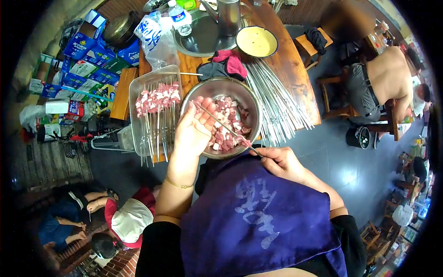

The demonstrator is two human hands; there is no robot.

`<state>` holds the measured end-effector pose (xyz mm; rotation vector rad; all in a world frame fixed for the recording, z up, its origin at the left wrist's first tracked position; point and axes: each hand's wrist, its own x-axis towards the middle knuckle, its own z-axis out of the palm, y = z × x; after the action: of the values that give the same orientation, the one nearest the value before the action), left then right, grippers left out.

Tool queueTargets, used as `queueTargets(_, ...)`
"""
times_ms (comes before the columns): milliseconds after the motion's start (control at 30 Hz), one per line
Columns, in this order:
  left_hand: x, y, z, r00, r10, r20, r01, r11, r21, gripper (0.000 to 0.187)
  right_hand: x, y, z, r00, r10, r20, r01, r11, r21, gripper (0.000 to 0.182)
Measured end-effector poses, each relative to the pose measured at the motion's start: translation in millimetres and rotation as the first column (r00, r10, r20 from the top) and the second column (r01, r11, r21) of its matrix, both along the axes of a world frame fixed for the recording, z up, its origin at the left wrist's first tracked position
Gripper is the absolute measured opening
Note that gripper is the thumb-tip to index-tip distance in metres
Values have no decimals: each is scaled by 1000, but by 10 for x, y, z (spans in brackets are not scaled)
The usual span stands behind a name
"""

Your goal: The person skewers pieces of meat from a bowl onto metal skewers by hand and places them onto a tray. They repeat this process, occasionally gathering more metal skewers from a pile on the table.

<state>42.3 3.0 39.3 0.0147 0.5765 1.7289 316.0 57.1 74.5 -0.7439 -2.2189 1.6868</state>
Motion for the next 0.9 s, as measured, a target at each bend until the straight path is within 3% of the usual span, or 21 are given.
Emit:
queueTargets(100, -71, 19, 42, 992, 7, 122, -14, 998, 53, 26, -25, -19, 50, 1000, -8, 10, 9, 993, -116, 30)
queueTargets(200, -49, 65, 158, 982, 68, 177, -61, 997, -46, 21, -61, -42, 40, 1000, -18, 0, 18, 994, -105, 29)
queueTargets(300, -44, 99, 183, 971, 92, 219, -88, 996, -29, 19, -58, -74, -9, 999, -30, -15, 28, 992, -120, 29)
queueTargets(400, -55, 75, 111, 996, 42, 82, -43, 999, 8, 19, -21, -109, -5, 997, -67, -31, 60, 978, -200, 29)
queueTargets(500, -30, 32, 78, 986, 4, -169, 7, 998, 64, 23, 12, -124, -42, 996, -69, -60, 56, 980, -193, 29)
queueTargets(600, -2, -9, 148, 958, 7, -288, 6, 999, 46, 25, 28, -120, 35, 997, -47, 54, 58, 973, -223, 29)
queueTargets(800, 83, -24, 266, 943, 98, -318, -85, 995, 52, 28, 67, -133, 39, 998, -67, -16, 64, 989, -134, 29)
queueTargets(900, 124, -19, 240, 884, 145, -444, -139, 989, 46, 27, 102, -134, 45, 997, -71, 35, 76, 984, -161, 29)
